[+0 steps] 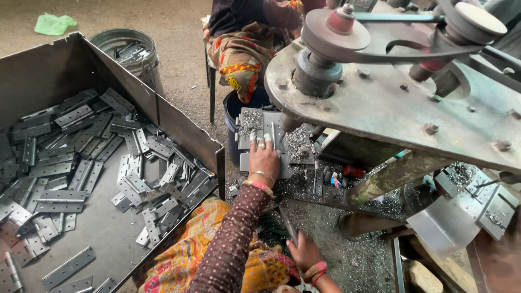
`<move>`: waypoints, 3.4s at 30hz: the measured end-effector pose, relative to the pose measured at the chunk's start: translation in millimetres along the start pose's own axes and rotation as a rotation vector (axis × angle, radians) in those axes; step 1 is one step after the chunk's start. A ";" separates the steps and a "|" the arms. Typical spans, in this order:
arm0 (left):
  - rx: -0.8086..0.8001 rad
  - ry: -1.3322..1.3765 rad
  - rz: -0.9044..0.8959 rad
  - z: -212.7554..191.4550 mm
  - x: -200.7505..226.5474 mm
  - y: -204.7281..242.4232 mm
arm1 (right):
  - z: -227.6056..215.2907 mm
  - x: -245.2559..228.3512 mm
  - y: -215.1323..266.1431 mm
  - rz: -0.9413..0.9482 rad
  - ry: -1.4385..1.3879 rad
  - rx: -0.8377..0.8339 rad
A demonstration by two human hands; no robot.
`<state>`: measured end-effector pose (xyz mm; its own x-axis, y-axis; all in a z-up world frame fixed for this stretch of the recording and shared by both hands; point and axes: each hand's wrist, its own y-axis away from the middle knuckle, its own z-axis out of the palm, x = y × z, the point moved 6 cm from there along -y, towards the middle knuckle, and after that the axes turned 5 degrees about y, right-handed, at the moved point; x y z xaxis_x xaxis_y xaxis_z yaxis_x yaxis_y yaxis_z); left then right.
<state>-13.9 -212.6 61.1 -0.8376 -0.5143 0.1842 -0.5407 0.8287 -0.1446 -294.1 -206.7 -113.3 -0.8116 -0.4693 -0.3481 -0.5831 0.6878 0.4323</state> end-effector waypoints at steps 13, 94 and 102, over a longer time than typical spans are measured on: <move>-0.026 0.103 -0.012 -1.7 -8.6 -8.4 | -17.5 9.1 -17.4 -0.139 0.122 0.167; 0.161 0.073 0.000 -3.3 11.1 27.9 | -22.8 7.5 -15.9 -0.117 0.183 0.072; 0.098 0.086 0.021 5.6 12.0 37.5 | 25.0 18.7 -19.2 -0.179 0.033 0.181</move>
<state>-44.6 -188.9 52.4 -0.8413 -0.4728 0.2621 -0.5316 0.8115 -0.2424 -297.2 -214.9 -149.0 -0.6985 -0.6080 -0.3774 -0.7039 0.6786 0.2096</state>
